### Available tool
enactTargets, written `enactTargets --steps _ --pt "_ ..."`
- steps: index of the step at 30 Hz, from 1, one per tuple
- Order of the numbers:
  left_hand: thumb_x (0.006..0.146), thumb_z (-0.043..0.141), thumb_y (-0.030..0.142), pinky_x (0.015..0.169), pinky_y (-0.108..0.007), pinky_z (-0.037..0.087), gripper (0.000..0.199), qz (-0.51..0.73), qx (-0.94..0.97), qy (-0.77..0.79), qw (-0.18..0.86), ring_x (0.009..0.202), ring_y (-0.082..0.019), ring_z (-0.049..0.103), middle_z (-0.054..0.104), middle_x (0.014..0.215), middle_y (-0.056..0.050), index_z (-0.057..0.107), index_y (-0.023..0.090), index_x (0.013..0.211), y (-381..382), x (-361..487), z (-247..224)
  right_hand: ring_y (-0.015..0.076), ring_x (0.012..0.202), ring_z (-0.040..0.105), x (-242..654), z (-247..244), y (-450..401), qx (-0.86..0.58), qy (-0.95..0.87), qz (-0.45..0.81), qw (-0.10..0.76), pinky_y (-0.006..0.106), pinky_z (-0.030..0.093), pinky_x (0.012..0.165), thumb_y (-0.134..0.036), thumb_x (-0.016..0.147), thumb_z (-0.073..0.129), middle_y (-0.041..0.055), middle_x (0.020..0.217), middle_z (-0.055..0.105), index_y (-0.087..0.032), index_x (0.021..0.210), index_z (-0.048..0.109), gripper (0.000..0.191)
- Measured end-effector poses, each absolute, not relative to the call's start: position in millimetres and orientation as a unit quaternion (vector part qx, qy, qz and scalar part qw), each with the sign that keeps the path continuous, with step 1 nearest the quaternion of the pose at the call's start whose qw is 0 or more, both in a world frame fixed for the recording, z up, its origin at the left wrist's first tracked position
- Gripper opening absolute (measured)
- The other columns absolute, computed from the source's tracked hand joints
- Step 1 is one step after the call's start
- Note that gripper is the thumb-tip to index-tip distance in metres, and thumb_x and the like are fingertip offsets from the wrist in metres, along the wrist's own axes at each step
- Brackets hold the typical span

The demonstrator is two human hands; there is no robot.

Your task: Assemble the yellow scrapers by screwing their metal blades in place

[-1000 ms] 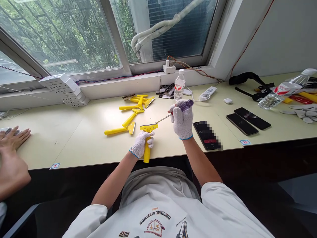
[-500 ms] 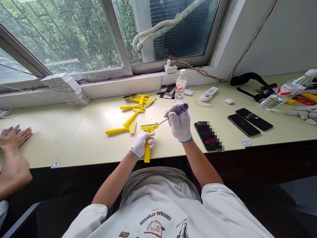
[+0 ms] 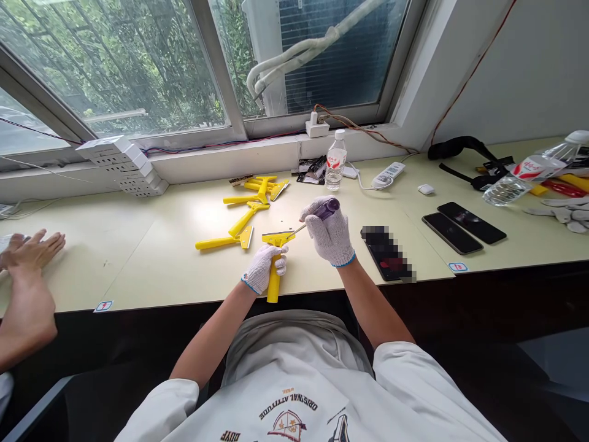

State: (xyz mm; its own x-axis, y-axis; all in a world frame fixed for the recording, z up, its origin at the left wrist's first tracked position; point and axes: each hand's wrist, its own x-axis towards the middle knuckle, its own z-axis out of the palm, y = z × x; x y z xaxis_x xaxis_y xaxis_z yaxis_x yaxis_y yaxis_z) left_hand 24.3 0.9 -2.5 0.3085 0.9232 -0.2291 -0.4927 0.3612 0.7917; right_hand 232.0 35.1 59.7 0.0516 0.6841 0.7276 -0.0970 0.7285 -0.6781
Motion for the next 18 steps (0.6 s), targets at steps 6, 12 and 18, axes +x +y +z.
enactTargets --steps 6,12,18 --pt "0.073 0.081 0.021 0.043 -0.021 0.036 0.042 0.458 0.319 0.377 0.739 0.055 -0.005 0.042 0.061 0.098 -0.001 0.058 0.02 0.109 0.9 25.8 0.0 0.0166 0.064 0.066 237.8 65.5 29.4 -0.257 -0.665 0.275 0.645 0.03 0.054 0.057 -0.068 0.097 0.078 0.0018 0.09 0.079 -0.029 0.108 0.062 0.044" --pt "0.074 0.079 0.021 0.044 -0.021 0.035 0.041 0.441 0.324 0.395 0.738 0.055 -0.005 0.041 0.061 0.096 -0.002 0.059 0.02 0.108 -0.7 25.2 5.0 0.0191 0.071 0.071 241.9 69.1 25.5 -0.27 -0.681 0.285 0.619 0.032 0.057 0.061 -0.069 0.094 0.082 0.0027 0.094 0.08 -0.029 0.107 0.063 0.046" --pt "0.076 0.077 0.023 0.045 -0.021 0.035 0.034 0.434 0.343 0.398 0.732 0.057 -0.006 0.041 0.062 0.1 -0.004 0.059 0.019 0.104 -3.6 25.3 8.4 0.0125 0.055 0.055 241.6 70.5 35.9 -0.273 -0.62 0.303 0.67 0.027 0.045 0.051 -0.06 0.103 0.075 -0.0016 0.087 0.077 -0.029 0.11 0.06 0.036"
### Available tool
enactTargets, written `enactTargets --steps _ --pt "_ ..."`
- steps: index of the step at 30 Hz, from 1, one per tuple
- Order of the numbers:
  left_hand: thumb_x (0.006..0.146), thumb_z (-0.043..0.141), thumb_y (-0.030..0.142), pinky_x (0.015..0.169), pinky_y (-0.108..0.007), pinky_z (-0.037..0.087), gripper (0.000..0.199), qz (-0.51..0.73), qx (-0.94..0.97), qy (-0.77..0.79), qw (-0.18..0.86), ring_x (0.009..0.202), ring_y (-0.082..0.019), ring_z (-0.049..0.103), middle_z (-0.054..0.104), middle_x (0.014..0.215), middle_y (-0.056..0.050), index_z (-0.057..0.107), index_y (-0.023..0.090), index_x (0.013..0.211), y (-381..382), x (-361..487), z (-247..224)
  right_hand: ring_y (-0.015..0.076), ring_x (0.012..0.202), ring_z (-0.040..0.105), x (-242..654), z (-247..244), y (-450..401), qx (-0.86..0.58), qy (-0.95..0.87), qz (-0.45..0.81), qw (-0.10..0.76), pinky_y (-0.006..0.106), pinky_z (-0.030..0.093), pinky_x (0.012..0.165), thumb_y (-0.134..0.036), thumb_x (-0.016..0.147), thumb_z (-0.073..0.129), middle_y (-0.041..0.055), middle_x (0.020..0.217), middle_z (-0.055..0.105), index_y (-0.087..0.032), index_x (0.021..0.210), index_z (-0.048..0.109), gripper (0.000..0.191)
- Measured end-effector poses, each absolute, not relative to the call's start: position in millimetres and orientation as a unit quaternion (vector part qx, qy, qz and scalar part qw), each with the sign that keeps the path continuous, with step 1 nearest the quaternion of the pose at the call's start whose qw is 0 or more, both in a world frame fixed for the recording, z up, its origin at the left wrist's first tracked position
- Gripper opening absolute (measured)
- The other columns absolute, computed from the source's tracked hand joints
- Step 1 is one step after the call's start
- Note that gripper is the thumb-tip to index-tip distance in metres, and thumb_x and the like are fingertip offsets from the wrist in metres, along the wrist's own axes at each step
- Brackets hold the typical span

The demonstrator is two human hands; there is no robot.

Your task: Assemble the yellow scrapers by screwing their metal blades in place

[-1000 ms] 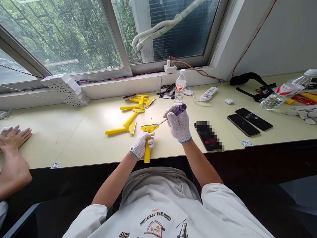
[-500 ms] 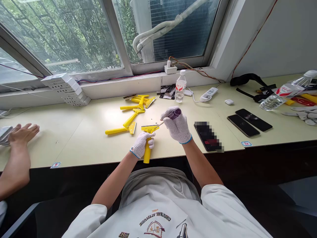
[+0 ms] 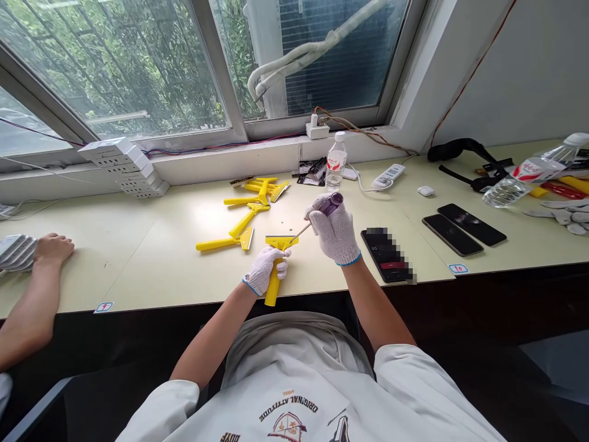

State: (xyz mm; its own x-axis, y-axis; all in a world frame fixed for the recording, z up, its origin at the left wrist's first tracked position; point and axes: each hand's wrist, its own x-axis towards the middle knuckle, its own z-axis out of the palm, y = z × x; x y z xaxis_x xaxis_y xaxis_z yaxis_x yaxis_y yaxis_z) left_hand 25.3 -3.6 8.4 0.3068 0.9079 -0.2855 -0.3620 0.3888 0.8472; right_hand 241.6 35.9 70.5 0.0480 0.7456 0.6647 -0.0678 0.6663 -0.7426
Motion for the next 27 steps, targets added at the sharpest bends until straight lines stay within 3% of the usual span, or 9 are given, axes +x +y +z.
enactTargets --steps 6,9,14,18,21,27 --pt "0.073 0.078 0.022 0.043 -0.022 0.034 0.035 0.43 0.349 0.397 0.732 0.056 -0.006 0.041 0.061 0.099 -0.004 0.06 0.019 0.102 -5.0 25.5 12.1 0.0127 0.053 0.053 241.0 70.6 39.3 -0.275 -0.607 0.296 0.684 0.025 0.041 0.047 -0.062 0.104 0.072 -0.0023 0.085 0.075 -0.029 0.108 0.057 0.037" --pt "0.073 0.079 0.022 0.043 -0.021 0.034 0.034 0.426 0.35 0.399 0.733 0.055 -0.006 0.04 0.061 0.099 -0.004 0.06 0.019 0.102 -5.2 25.2 13.4 0.0146 0.057 0.057 243.9 72.6 34.0 -0.266 -0.653 0.287 0.649 0.028 0.047 0.051 -0.069 0.101 0.073 0.0 0.088 0.076 -0.029 0.111 0.061 0.043" --pt "0.073 0.078 0.022 0.043 -0.021 0.034 0.035 0.42 0.352 0.401 0.734 0.055 -0.005 0.04 0.061 0.099 -0.004 0.061 0.019 0.103 -4.7 24.5 13.4 0.0221 0.091 0.074 258.5 85.8 23.8 -0.239 -0.747 0.23 0.576 0.04 0.065 0.083 -0.056 0.104 0.075 0.0058 0.112 0.074 -0.031 0.13 0.073 0.037" --pt "0.074 0.078 0.023 0.043 -0.021 0.035 0.034 0.42 0.357 0.401 0.732 0.056 -0.005 0.041 0.061 0.099 -0.004 0.062 0.018 0.104 -3.9 24.2 10.6 0.0212 0.095 0.077 268.4 91.6 20.9 -0.247 -0.761 0.212 0.562 0.043 0.066 0.094 -0.044 0.105 0.077 0.0036 0.114 0.074 -0.038 0.163 0.054 0.063" --pt "0.074 0.078 0.023 0.044 -0.021 0.035 0.035 0.422 0.356 0.4 0.732 0.056 -0.005 0.042 0.061 0.098 -0.004 0.062 0.019 0.105 -3.0 23.9 8.2 0.022 0.095 0.079 270.9 91.7 18.9 -0.24 -0.748 0.201 0.585 0.045 0.069 0.093 -0.043 0.102 0.082 0.0049 0.122 0.077 -0.042 0.168 0.043 0.076" --pt "0.076 0.078 0.023 0.043 -0.021 0.035 0.033 0.424 0.353 0.399 0.732 0.056 -0.005 0.042 0.062 0.1 -0.004 0.061 0.018 0.104 -2.7 23.4 7.9 0.0234 0.105 0.083 277.5 100.0 5.9 -0.233 -0.782 0.192 0.546 0.044 0.07 0.093 -0.038 0.107 0.076 0.0069 0.131 0.079 -0.037 0.147 0.062 0.043"
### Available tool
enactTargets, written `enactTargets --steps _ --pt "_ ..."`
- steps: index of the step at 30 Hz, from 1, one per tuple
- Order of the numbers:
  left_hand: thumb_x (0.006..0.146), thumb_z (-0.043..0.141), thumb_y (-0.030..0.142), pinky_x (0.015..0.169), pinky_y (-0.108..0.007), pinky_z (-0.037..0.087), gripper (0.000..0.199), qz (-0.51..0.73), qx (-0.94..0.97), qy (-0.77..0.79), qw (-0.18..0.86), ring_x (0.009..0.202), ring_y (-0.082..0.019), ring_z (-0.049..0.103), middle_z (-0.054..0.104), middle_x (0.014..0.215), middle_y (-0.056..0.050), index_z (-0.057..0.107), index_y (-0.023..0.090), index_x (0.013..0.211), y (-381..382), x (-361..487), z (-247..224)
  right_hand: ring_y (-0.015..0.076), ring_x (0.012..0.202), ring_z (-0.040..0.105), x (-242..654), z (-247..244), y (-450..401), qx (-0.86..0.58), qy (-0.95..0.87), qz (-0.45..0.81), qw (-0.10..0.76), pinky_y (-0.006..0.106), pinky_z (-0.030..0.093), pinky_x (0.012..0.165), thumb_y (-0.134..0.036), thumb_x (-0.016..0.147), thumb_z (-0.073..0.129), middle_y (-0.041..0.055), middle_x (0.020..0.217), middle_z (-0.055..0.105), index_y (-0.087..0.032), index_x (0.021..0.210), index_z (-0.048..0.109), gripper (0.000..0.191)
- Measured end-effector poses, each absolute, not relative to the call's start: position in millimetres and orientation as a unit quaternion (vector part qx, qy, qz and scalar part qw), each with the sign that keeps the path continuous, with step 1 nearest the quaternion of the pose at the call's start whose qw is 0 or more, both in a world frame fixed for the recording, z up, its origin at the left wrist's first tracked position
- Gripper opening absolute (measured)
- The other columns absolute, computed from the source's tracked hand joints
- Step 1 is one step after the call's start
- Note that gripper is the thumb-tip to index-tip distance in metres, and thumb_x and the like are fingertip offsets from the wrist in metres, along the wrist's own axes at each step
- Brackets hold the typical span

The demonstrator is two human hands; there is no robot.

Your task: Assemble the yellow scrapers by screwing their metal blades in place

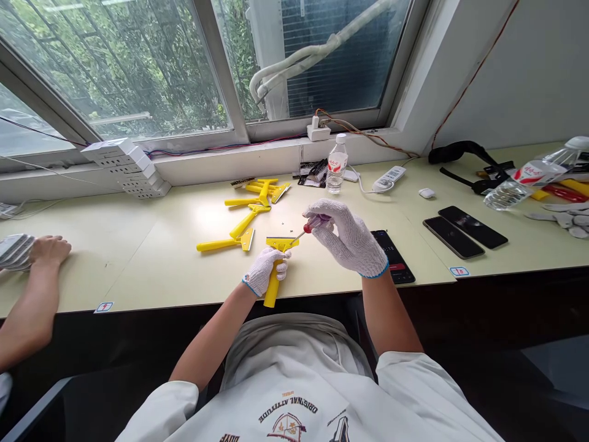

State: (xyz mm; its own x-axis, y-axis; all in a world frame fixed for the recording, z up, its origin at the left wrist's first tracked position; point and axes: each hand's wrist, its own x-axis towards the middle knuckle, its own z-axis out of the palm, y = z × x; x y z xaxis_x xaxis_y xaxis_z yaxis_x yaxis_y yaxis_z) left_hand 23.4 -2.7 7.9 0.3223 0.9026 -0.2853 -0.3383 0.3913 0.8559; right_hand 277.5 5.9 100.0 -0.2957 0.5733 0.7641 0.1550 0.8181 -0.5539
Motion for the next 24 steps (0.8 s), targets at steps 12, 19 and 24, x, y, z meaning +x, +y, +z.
enactTargets --steps 12,19,24 --pt "0.075 0.078 0.023 0.044 -0.022 0.036 0.035 0.436 0.362 0.404 0.718 0.056 -0.005 0.042 0.062 0.101 -0.003 0.06 0.02 0.105 -5.4 26.6 9.1 0.0207 0.084 0.078 272.4 119.0 -3.2 -0.314 -0.755 -0.019 0.576 0.034 0.065 0.075 -0.041 0.104 0.079 0.0036 0.106 0.081 -0.034 0.134 0.071 0.032" --pt "0.075 0.08 0.024 0.045 -0.022 0.037 0.035 0.439 0.356 0.401 0.721 0.057 -0.006 0.043 0.063 0.1 -0.004 0.059 0.021 0.103 -7.4 26.4 11.1 0.0207 0.084 0.071 265.8 112.4 6.6 -0.379 -0.737 -0.075 0.555 0.034 0.06 0.074 -0.045 0.103 0.08 0.0036 0.107 0.075 -0.032 0.121 0.07 0.025" --pt "0.073 0.08 0.023 0.044 -0.022 0.035 0.032 0.442 0.345 0.404 0.723 0.057 -0.006 0.043 0.061 0.1 -0.005 0.059 0.02 0.098 -8.3 27.9 13.8 0.021 0.084 0.069 270.8 106.0 13.2 -0.393 -0.686 -0.039 0.611 0.037 0.06 0.076 -0.044 0.104 0.077 0.0035 0.105 0.07 -0.031 0.125 0.067 0.027"
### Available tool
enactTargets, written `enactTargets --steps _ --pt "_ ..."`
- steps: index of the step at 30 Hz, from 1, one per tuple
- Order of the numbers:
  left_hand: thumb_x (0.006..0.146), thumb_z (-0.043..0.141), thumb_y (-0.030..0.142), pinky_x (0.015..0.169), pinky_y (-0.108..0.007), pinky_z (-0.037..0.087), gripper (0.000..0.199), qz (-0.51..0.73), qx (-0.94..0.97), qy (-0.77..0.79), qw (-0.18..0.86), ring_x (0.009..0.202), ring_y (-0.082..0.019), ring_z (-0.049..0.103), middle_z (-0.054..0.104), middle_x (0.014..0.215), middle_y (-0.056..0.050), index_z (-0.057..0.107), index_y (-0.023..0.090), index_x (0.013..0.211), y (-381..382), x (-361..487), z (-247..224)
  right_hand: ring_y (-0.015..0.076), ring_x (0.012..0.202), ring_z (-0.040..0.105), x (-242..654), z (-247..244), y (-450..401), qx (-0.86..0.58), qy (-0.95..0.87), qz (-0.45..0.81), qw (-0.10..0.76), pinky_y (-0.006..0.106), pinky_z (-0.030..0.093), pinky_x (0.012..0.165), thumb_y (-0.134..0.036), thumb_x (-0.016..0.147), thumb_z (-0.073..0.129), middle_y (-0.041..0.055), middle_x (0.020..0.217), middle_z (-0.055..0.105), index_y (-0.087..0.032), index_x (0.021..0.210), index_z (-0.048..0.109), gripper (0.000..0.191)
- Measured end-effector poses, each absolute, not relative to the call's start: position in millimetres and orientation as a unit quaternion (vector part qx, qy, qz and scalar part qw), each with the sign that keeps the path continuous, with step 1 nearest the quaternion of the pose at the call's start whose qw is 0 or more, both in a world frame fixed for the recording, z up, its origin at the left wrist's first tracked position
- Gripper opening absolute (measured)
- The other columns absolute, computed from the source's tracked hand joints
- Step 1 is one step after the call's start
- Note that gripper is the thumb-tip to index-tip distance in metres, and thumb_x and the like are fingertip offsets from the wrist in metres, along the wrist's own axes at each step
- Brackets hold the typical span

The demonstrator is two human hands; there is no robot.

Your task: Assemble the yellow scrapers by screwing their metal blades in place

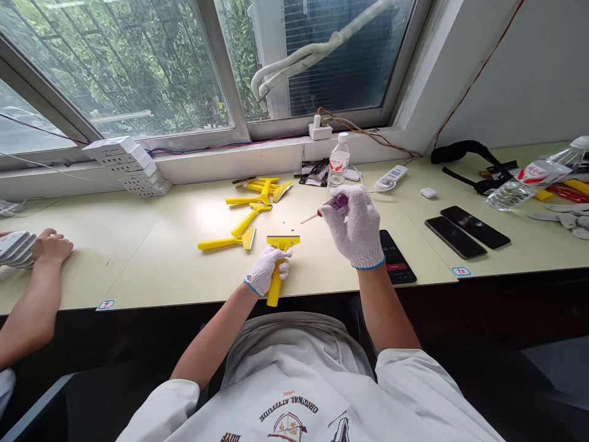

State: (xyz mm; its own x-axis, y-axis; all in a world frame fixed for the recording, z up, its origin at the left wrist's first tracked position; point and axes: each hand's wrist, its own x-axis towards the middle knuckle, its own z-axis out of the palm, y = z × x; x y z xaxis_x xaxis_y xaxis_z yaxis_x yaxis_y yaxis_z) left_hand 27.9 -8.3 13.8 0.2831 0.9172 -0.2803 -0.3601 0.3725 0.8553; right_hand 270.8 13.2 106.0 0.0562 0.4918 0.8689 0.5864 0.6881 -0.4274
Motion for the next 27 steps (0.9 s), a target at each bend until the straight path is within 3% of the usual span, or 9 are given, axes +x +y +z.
enactTargets --steps 7,19,27 --pt "0.074 0.08 0.023 0.044 -0.022 0.034 0.03 0.445 0.344 0.408 0.719 0.058 -0.006 0.043 0.061 0.102 -0.006 0.061 0.018 0.096 -9.2 28.8 15.5 0.0166 0.068 0.064 279.8 102.6 7.4 -0.376 -0.655 0.042 0.654 0.034 0.055 0.06 -0.051 0.105 0.072 0.005 0.111 0.067 -0.03 0.124 0.065 0.029" --pt "0.073 0.078 0.024 0.044 -0.023 0.035 0.032 0.441 0.352 0.405 0.719 0.057 -0.005 0.043 0.06 0.103 -0.005 0.061 0.018 0.099 -8.4 28.2 16.3 0.0195 0.076 0.069 268.6 104.3 6.7 -0.361 -0.688 0.045 0.628 0.036 0.055 0.068 -0.048 0.106 0.071 0.0035 0.101 0.067 -0.03 0.124 0.063 0.026" --pt "0.074 0.078 0.024 0.045 -0.023 0.035 0.03 0.439 0.354 0.402 0.721 0.058 -0.006 0.042 0.06 0.101 -0.004 0.06 0.019 0.098 -8.1 27.2 15.3 0.0166 0.074 0.07 265.6 109.1 5.7 -0.344 -0.706 0.026 0.619 0.035 0.053 0.068 -0.041 0.106 0.071 -0.0001 0.099 0.066 -0.029 0.122 0.06 0.023"
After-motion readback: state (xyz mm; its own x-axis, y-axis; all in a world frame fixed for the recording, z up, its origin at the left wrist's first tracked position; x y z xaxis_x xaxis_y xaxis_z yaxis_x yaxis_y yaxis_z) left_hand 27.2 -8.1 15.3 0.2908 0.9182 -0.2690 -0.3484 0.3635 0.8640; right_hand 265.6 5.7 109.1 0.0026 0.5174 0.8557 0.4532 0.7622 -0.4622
